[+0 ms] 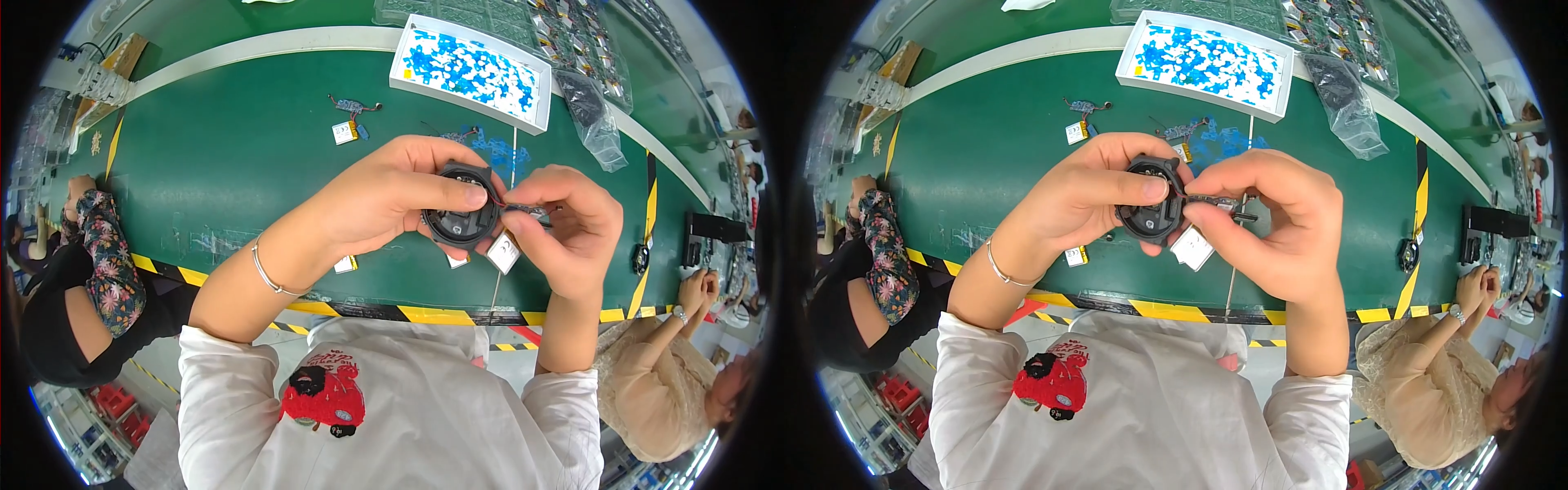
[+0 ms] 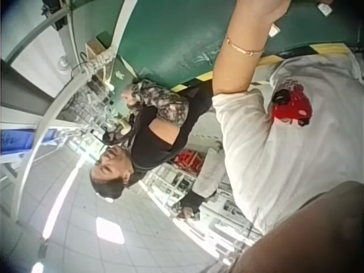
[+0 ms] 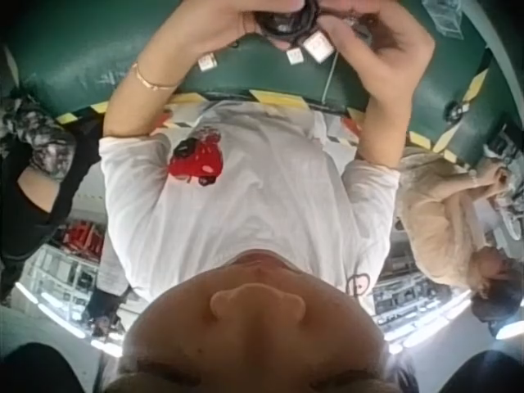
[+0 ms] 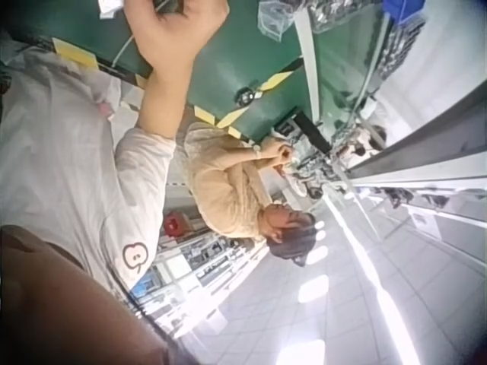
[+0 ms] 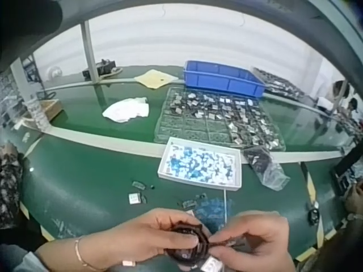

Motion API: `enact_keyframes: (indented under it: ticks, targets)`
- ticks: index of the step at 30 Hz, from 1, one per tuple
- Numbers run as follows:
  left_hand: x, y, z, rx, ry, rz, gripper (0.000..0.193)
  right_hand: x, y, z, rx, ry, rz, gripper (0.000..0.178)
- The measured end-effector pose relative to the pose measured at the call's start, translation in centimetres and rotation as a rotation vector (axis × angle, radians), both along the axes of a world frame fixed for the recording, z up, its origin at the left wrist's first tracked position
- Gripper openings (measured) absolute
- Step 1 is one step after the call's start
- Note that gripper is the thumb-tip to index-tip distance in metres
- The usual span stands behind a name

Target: The person assembles small electronic components onto battery units by hand at a factory workstation, then places stickers on the assembled units.

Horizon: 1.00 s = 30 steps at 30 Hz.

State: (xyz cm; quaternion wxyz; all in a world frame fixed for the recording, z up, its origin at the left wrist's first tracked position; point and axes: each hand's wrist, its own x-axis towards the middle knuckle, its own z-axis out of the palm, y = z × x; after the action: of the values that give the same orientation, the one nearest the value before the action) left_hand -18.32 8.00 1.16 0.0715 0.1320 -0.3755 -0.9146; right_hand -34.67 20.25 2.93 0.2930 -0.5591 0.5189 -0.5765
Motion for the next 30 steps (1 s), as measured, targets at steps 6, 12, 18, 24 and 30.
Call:
enact_keyframes:
  ticks: [6, 12, 18, 24, 30]
  targets:
    - [-0.1, 0.2, 0.6, -0.09, -0.023, -0.019, 0.025, -0.3, 0.1, 0.3, 0.065, 0.003, -0.001, 0.015]
    - [-0.2, 1.1, 0.6, -0.319, -0.123, 0.124, 0.021, 0.0, -0.3, -0.5, 0.036, -0.017, -0.073, 0.016]
    - [-0.3, 2.0, 1.0, -0.242, -0.149, 0.27, 0.024, 0.9, -0.3, -0.4, 0.028, -0.099, -0.111, 0.016]
    - [0.2, 2.8, 0.9, -0.31, -0.083, 0.303, 0.03, 1.2, -0.4, -0.5, -0.01, 0.092, -0.132, 0.016]
    - [0.4, 3.1, 0.8, -0.414, -0.045, 0.316, 0.029, 1.4, -0.3, -0.4, 0.01, 0.099, -0.154, 0.016]
